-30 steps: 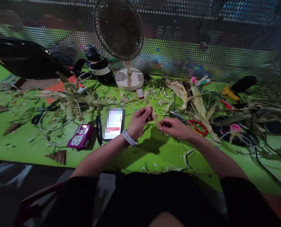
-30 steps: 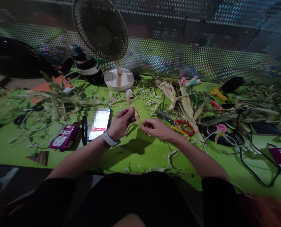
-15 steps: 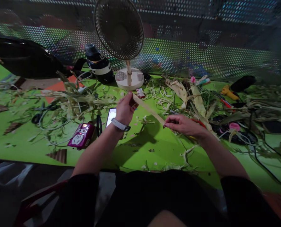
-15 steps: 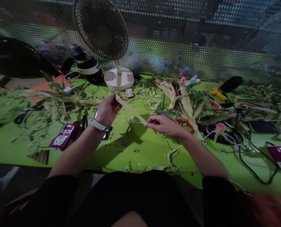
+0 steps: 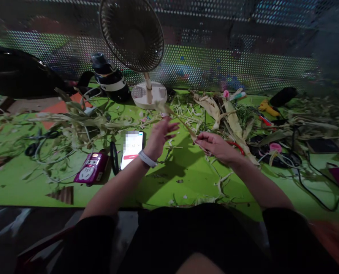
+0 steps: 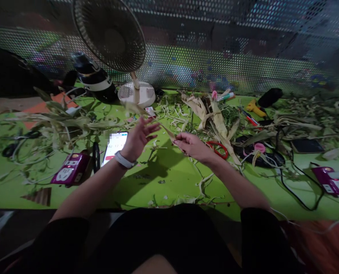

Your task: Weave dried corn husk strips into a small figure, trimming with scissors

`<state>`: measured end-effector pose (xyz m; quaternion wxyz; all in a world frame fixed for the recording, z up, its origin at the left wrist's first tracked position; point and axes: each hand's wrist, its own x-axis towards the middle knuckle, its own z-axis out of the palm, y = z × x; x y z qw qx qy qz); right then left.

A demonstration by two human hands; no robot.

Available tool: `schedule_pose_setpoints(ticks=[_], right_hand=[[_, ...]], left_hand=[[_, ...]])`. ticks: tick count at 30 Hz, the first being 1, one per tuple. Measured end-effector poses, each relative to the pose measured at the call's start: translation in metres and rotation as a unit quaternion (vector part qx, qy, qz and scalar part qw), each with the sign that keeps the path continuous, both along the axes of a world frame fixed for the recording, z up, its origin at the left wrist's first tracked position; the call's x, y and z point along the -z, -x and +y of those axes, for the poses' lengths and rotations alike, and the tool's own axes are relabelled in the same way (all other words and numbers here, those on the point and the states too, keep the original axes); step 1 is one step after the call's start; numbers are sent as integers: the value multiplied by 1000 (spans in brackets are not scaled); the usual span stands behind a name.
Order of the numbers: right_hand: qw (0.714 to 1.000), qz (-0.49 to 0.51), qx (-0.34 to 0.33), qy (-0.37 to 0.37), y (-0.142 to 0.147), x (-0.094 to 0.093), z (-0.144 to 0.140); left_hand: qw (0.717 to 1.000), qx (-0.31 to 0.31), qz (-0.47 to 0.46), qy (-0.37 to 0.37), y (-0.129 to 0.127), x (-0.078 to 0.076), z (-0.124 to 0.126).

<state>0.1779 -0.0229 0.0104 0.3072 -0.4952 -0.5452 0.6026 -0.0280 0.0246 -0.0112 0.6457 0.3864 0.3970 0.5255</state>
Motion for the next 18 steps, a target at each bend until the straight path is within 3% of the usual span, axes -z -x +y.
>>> schedule_pose_setpoints(ticks=[2,3,8,12,14,15,18], right_hand=[[1000,17,0,8,4,3,-1],[1000,19,-4,11,5,4,-2],[1000,-14,-17,-9,2,8,-1],[984,-106,62,-132,-24,-4,9],[941,-238,92,-220,-41,-13,11],[910,-332,73,-239,-49,-17,10],[798,-572,-43,-185,-67,-19,-2]], left_hand=[[991,119,55,-17,-14,2,-19],[987,140,74,-34,-19,3,-26],[984,101,132,-64,-18,4,-33],[992,79,93,-13,-8,0,-23],[995,64,79,-1,-7,-1,-20],[996,55,72,3,-7,-1,-20],[998,27,49,8,-9,-1,-20]])
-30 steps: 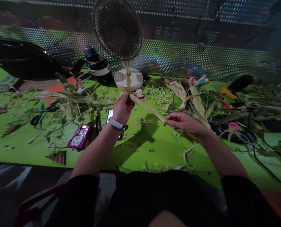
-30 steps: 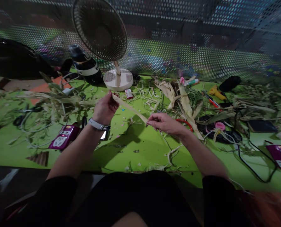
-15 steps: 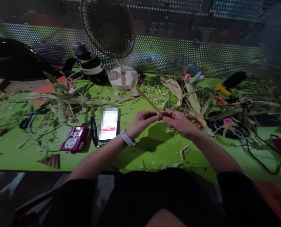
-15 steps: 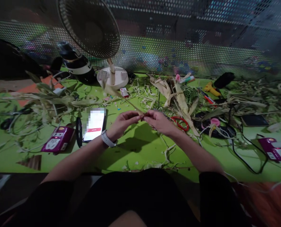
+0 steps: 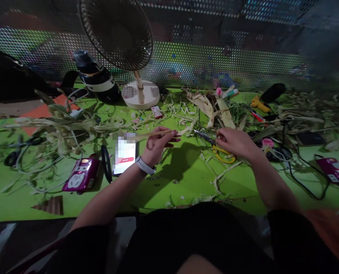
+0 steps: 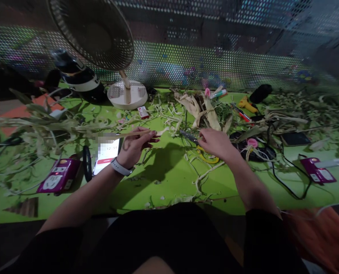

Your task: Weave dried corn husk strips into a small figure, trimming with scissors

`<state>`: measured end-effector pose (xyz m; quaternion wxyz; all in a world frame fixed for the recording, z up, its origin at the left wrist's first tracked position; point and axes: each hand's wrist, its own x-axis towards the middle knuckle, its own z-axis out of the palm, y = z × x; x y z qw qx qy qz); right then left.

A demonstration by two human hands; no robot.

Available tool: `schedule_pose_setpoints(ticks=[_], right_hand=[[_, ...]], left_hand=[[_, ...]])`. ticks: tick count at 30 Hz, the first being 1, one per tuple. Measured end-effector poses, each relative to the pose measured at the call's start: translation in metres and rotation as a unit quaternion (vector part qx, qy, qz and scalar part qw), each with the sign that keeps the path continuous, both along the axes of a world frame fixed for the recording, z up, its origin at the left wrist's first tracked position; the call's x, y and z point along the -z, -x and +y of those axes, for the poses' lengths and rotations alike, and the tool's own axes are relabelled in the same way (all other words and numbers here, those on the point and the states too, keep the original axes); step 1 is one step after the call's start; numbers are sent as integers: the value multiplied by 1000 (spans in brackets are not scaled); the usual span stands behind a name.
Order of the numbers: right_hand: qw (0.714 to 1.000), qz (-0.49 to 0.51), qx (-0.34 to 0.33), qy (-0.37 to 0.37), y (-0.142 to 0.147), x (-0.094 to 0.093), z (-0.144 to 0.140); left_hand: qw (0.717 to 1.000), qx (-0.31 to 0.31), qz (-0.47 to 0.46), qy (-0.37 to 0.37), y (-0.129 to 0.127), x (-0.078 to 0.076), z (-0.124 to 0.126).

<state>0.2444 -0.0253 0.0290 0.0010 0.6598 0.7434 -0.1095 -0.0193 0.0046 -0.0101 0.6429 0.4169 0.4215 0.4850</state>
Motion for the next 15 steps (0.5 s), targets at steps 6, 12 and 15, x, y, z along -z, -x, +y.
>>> schedule_pose_setpoints(ticks=[6,12,15], right_hand=[[989,-127,40,57,-17,27,-26],[996,-51,-1,68,-32,44,-15],[996,-49,24,74,-35,46,-10]], left_hand=[[998,-46,6,-49,-2,3,1],[992,-71,34,-100,-2,7,3],[995,-69,6,-69,-2,4,3]])
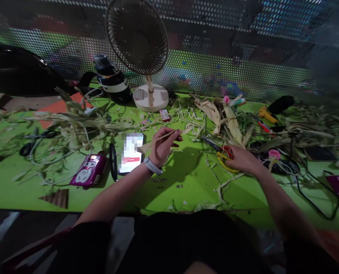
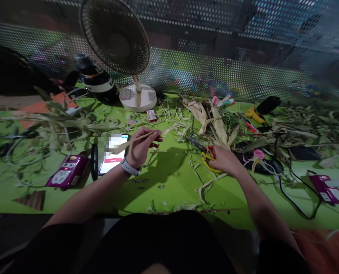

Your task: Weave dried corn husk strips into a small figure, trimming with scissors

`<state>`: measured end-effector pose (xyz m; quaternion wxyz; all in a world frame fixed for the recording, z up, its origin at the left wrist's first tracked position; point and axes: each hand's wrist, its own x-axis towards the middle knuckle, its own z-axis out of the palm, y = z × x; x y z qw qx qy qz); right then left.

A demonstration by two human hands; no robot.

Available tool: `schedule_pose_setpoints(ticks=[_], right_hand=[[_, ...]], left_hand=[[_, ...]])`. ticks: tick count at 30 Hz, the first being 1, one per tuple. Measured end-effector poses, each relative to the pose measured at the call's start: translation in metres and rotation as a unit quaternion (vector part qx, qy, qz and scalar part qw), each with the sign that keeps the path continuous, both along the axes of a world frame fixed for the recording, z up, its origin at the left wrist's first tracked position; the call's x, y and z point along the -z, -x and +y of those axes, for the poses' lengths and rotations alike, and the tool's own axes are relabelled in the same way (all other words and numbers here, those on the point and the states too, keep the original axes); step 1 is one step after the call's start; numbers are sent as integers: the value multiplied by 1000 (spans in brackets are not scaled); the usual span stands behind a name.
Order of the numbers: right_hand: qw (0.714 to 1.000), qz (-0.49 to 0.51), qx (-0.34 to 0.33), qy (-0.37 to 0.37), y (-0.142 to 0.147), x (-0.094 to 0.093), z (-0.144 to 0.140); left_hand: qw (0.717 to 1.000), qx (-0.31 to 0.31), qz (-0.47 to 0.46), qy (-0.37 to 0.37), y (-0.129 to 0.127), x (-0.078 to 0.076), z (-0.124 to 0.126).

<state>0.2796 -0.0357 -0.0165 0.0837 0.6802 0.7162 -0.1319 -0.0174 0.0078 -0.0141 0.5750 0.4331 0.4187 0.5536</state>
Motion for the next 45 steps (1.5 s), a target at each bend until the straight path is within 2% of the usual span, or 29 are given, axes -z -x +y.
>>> schedule_pose_setpoints(ticks=[3,6,8,10,14,18,24,31,36,40,42,43,44,45], right_hand=[[995,80,58,-6,-4,3,-1],[962,254,101,21,-3,5,-5],[940,323,108,35,4,2,-8],[931,353,91,30,15,-3,-11],[930,364,43,-4,41,-12,-17],[939,340,25,-39,55,-8,-19],[922,376,31,-83,57,0,-18],[908,405,42,-103,54,6,-18],[895,427,64,-108,57,12,-19],[872,459,148,-85,52,21,-17],[859,465,197,-83,45,21,-12],[863,451,209,-87,41,20,-10],[877,423,207,-95,36,18,-7],[903,368,193,-107,31,17,-4]], left_hand=[[999,14,-36,33,0,-2,0],[997,13,-62,51,0,-3,3],[996,1,-71,51,-3,-4,6],[996,-16,-77,42,-7,-6,11],[994,-47,-101,13,-25,-10,19],[992,-34,-117,19,-49,-12,19],[989,-6,-143,28,-75,-8,11],[986,15,-162,37,-85,-2,5],[986,22,-158,50,-87,-4,3],[988,23,-135,65,-83,-8,2],[991,48,-108,69,-75,-11,2],[990,82,-89,71,-69,-12,1],[987,128,-67,76,-62,-14,1],[978,188,-42,83,-56,-15,0]])
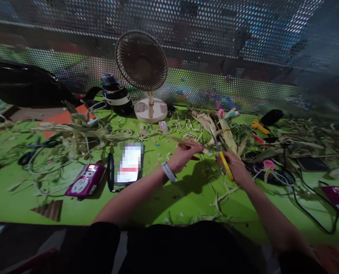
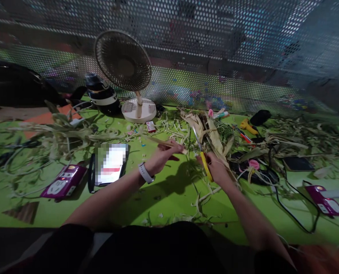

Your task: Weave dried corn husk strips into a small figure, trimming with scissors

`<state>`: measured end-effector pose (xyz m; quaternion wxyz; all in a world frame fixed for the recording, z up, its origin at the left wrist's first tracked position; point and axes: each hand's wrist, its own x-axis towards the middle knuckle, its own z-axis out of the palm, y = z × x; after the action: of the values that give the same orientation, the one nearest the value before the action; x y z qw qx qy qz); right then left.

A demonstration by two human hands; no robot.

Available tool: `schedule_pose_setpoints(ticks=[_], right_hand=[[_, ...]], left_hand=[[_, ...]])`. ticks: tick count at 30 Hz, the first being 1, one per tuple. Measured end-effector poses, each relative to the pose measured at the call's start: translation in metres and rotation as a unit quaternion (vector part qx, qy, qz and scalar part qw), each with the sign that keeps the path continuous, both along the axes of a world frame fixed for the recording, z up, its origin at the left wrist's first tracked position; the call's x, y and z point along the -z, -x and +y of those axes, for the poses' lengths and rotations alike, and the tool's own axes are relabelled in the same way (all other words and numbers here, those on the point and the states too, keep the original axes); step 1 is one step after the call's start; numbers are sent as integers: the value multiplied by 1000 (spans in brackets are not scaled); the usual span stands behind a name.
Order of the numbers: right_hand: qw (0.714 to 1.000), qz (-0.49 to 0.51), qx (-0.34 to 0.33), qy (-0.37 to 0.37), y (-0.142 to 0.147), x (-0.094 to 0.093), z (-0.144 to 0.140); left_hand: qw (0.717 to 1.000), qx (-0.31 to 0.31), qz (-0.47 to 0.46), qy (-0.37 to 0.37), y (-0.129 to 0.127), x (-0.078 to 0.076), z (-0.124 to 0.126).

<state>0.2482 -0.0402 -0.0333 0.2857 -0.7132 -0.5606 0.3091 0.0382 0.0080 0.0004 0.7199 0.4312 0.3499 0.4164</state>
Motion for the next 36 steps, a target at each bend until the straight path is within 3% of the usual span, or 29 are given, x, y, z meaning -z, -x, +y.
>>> schedule_pose_setpoints(ticks=[2,4,7,10,13,16,19,21,24,27,36], right_hand=[[987,-160,-3,-6,-8,-2,4],[958,-286,-21,0,-13,-2,5],[930,-347,-117,7,-18,-7,1],[924,-342,-170,-29,-21,-26,-5],[955,-235,-169,-62,-11,-51,-7],[982,3,-191,1,17,-61,-2],[959,206,-192,40,48,-50,6],[941,277,-193,19,61,-41,10],[928,328,-176,6,69,-36,14],[933,326,-153,1,69,-42,17],[940,337,-1,-48,52,-50,32]], left_hand=[[994,103,30,15,14,-1,0],[984,167,56,17,26,0,1],[978,187,87,-21,40,4,3],[973,204,100,-44,47,6,3],[969,230,76,-44,47,4,-3],[961,273,33,-38,43,3,-10],[940,339,4,-22,41,4,-16],[929,370,-12,-7,43,5,-17],[914,406,-10,5,47,5,-15],[908,418,8,3,51,2,-11],[881,464,92,-15,70,-5,7]])
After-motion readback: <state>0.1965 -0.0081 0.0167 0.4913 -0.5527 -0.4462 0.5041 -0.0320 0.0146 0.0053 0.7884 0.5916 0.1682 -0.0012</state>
